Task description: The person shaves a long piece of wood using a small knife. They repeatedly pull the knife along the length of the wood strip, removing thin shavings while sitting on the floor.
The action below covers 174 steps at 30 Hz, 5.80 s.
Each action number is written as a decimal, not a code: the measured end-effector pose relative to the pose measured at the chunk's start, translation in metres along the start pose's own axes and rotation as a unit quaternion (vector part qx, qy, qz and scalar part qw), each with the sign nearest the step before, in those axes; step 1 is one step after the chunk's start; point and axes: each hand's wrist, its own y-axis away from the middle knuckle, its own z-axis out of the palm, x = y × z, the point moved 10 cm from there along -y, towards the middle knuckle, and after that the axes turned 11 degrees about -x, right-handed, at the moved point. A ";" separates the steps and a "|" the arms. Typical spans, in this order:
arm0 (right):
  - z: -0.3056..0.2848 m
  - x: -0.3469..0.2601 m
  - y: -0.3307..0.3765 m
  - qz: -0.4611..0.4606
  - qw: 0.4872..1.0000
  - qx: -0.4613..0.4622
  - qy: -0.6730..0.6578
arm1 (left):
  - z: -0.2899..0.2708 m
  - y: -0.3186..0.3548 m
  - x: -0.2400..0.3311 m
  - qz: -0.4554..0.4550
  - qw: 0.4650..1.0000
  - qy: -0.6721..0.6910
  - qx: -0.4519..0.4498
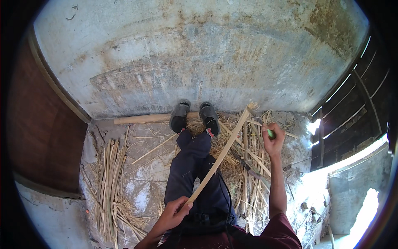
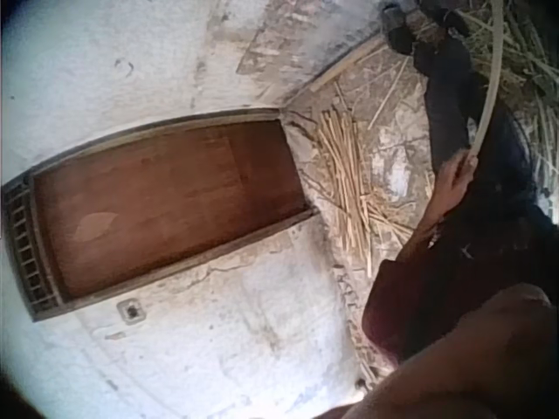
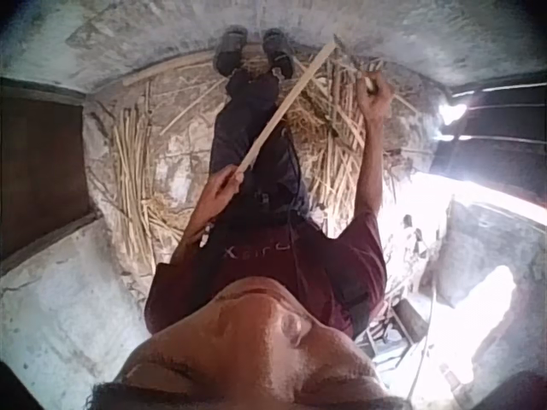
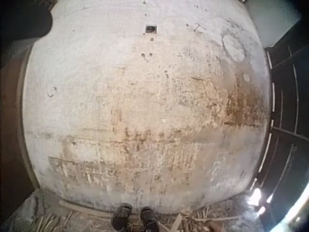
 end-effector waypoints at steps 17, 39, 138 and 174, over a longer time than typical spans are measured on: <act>0.077 -0.187 0.069 -0.167 0.966 -0.198 -0.014 | -0.006 -0.028 0.026 0.063 0.996 -0.016 0.061; 0.012 -0.074 0.033 -0.025 0.999 -0.011 -0.025 | -0.003 -0.001 0.031 0.015 1.000 0.009 0.019; -0.038 0.038 -0.002 0.050 0.993 0.085 -0.066 | 0.005 0.017 0.039 0.043 0.988 -0.137 0.054; 0.024 -0.032 -0.013 -0.021 0.995 -0.095 -0.011 | -0.017 0.003 0.023 0.044 0.988 -0.110 0.098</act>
